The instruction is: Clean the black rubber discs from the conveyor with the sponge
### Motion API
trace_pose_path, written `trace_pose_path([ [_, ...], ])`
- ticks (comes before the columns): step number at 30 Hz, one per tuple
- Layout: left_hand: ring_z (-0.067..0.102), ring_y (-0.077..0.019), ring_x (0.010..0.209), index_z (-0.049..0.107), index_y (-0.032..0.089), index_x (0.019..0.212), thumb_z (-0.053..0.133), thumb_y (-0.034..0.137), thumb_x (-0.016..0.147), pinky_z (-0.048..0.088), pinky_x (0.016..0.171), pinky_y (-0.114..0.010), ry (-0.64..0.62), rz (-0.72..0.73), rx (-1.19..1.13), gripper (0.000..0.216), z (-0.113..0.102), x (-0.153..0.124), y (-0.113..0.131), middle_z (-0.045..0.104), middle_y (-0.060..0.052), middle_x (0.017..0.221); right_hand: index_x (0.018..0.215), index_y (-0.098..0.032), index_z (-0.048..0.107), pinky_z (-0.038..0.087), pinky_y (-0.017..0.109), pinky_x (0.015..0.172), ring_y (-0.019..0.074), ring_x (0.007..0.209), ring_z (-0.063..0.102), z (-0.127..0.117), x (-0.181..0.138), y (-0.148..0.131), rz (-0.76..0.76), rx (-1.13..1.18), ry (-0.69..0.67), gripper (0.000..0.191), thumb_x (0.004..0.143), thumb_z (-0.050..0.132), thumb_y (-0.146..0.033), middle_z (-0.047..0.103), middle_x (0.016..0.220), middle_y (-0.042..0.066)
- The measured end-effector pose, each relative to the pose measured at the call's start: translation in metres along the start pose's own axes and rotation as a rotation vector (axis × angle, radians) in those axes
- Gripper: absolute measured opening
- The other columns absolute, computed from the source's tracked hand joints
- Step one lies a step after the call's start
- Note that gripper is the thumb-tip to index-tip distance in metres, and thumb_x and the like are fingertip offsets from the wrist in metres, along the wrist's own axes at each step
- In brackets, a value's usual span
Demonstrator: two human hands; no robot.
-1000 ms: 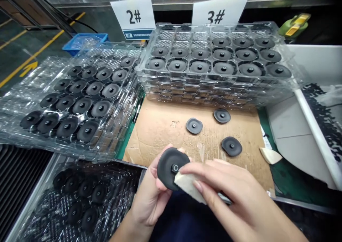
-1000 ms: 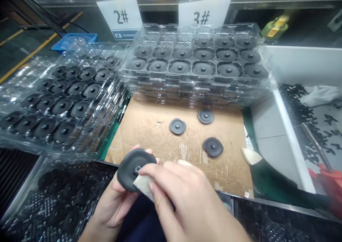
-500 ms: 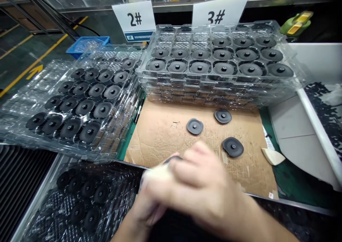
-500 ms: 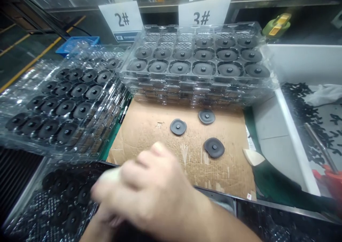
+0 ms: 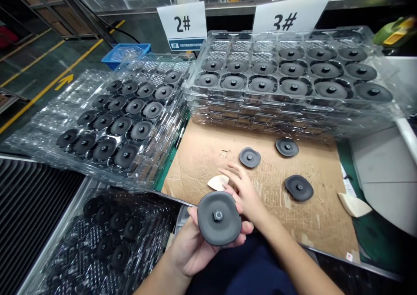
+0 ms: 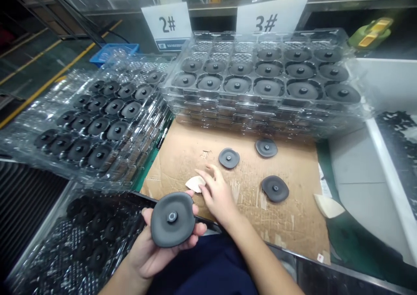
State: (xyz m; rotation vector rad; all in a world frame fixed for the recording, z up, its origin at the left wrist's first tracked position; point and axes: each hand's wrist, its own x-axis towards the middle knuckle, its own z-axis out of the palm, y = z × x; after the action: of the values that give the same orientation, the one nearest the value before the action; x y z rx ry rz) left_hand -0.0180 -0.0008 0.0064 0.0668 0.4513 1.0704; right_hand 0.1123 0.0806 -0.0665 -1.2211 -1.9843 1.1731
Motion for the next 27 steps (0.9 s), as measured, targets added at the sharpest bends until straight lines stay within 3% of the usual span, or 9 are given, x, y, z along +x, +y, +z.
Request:
trace_pose_path([
  [2, 0.065, -0.0218, 0.093, 0.064, 0.016, 0.106, 0.045, 0.059, 0.073, 0.052, 0.076, -0.024, -0.017, 0.006, 0.002, 0.057, -0.002, 0.0, 0.0, 0.068, -0.009, 0.099, 0.117, -0.023, 0.055, 0.042, 0.04, 0.093, 0.0207, 0.111, 0.049, -0.006, -0.006, -0.005, 0.01, 0.018, 0.013, 0.033, 0.087, 0.042, -0.019, 0.051, 0.121, 0.008],
  [5, 0.067, -0.0199, 0.083, 0.054, 0.029, 0.118, 0.04, 0.058, 0.079, 0.053, 0.065, -0.023, 0.006, 0.096, 0.095, 0.051, -0.003, 0.0, 0.001, 0.065, -0.005, 0.103, 0.109, -0.022, 0.06, 0.05, 0.032, 0.077, 0.0164, 0.085, 0.06, -0.019, -0.014, -0.012, 0.035, 0.039, -0.016, 0.028, 0.088, 0.042, -0.021, 0.062, 0.102, 0.006],
  [7, 0.066, -0.0213, 0.085, 0.037, 0.037, 0.13, 0.052, 0.05, 0.077, 0.052, 0.07, -0.029, 0.058, 0.237, 0.351, 0.057, -0.004, -0.001, 0.001, 0.061, -0.004, 0.11, 0.108, -0.022, 0.061, 0.05, 0.03, 0.07, 0.0161, 0.078, 0.061, -0.025, -0.022, -0.012, 0.062, 0.039, -0.024, 0.027, 0.088, 0.043, -0.02, 0.065, 0.096, 0.006],
  [9, 0.06, -0.0238, 0.099, 0.017, 0.038, 0.137, 0.067, 0.031, 0.071, 0.045, 0.088, -0.036, 0.133, 0.402, 0.751, 0.083, -0.004, -0.002, 0.001, 0.057, -0.006, 0.116, 0.107, -0.021, 0.061, 0.05, 0.03, 0.068, 0.0175, 0.08, 0.061, -0.029, -0.031, -0.011, 0.086, 0.034, -0.015, 0.026, 0.087, 0.043, -0.021, 0.065, 0.095, 0.006],
  [12, 0.048, -0.0237, 0.115, -0.007, 0.034, 0.139, 0.066, 0.005, 0.068, 0.032, 0.101, -0.04, 0.155, 0.546, 1.279, 0.106, -0.004, -0.005, 0.002, 0.052, -0.009, 0.121, 0.107, -0.021, 0.061, 0.049, 0.028, 0.065, 0.0175, 0.078, 0.061, -0.032, -0.044, -0.014, 0.106, 0.035, 0.002, 0.025, 0.087, 0.045, -0.022, 0.065, 0.093, 0.006],
  [14, 0.047, -0.0232, 0.116, -0.014, 0.036, 0.137, 0.063, 0.001, 0.068, 0.032, 0.1, -0.04, 0.107, 0.576, 1.447, 0.11, -0.002, -0.007, 0.004, 0.05, -0.009, 0.123, 0.105, -0.022, 0.062, 0.048, 0.026, 0.063, 0.0166, 0.077, 0.06, -0.036, -0.05, -0.019, 0.112, 0.067, 0.028, 0.024, 0.086, 0.047, -0.021, 0.064, 0.092, 0.005],
  [21, 0.051, -0.0215, 0.111, -0.014, 0.038, 0.136, 0.067, 0.005, 0.067, 0.037, 0.096, -0.039, 0.043, 0.635, 1.576, 0.111, -0.005, -0.008, 0.006, 0.051, -0.008, 0.121, 0.101, -0.026, 0.062, 0.048, 0.022, 0.065, 0.0136, 0.076, 0.058, -0.052, -0.065, -0.04, 0.175, 0.369, 0.161, 0.02, 0.081, 0.059, -0.024, 0.062, 0.088, 0.002],
  [24, 0.052, -0.0202, 0.107, -0.01, 0.032, 0.138, 0.068, 0.012, 0.067, 0.041, 0.093, -0.036, 0.005, 0.681, 1.517, 0.108, -0.013, -0.008, 0.001, 0.052, -0.008, 0.119, 0.102, -0.026, 0.063, 0.045, 0.022, 0.063, 0.0127, 0.074, 0.056, -0.052, -0.07, -0.05, 0.184, 0.469, 0.023, 0.023, 0.08, 0.062, -0.025, 0.061, 0.087, 0.002],
  [27, 0.051, -0.0201, 0.109, -0.001, 0.033, 0.139, 0.07, 0.02, 0.067, 0.04, 0.094, -0.035, 0.016, 0.58, 1.504, 0.102, -0.015, -0.012, -0.001, 0.052, -0.006, 0.12, 0.093, -0.024, 0.068, 0.042, 0.022, 0.063, 0.0115, 0.07, 0.053, -0.048, -0.071, -0.056, 0.199, 0.585, -0.117, 0.019, 0.074, 0.068, -0.022, 0.06, 0.08, 0.001],
])
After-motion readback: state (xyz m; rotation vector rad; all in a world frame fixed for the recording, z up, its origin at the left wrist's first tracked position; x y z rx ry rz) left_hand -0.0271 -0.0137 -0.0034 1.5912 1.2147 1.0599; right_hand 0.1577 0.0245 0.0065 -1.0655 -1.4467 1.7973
